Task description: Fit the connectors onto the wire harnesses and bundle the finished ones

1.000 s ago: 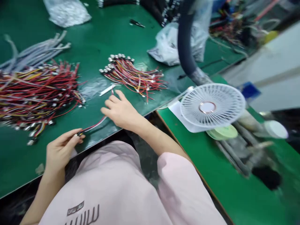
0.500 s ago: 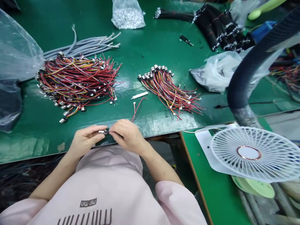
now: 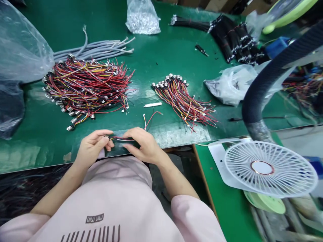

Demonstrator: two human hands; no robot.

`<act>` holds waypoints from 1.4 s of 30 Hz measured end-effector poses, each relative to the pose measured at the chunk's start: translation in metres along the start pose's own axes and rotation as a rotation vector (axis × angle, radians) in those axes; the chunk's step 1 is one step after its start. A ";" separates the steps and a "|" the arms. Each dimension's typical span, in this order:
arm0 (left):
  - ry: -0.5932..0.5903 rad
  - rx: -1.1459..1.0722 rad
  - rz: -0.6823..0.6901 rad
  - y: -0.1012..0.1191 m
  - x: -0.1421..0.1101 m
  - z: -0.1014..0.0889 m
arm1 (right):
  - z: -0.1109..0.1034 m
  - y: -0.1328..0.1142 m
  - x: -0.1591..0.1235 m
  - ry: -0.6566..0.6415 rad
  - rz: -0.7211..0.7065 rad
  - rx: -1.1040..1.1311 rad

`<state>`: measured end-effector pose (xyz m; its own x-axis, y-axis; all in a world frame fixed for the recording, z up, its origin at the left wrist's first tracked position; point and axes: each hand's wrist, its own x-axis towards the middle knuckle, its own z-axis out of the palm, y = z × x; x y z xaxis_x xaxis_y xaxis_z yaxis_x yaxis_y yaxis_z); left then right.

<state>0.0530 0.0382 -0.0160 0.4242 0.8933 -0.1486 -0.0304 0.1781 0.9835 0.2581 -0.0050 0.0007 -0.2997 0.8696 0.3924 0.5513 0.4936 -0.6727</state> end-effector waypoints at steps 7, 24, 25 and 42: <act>-0.043 -0.076 -0.007 -0.005 -0.002 -0.007 | 0.002 0.001 -0.003 0.066 -0.005 0.040; -0.055 -0.002 0.000 0.001 -0.001 -0.008 | 0.007 -0.009 0.009 0.025 -0.201 -0.289; -0.051 0.006 -0.004 0.001 -0.001 -0.007 | 0.007 -0.009 0.009 0.033 -0.220 -0.303; -0.079 0.068 0.099 -0.004 -0.002 -0.006 | 0.029 -0.012 0.014 0.177 -0.209 -0.167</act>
<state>0.0462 0.0379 -0.0202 0.4919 0.8695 -0.0449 -0.0150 0.0599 0.9981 0.2246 0.0023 -0.0043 -0.2879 0.7261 0.6244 0.6165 0.6395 -0.4594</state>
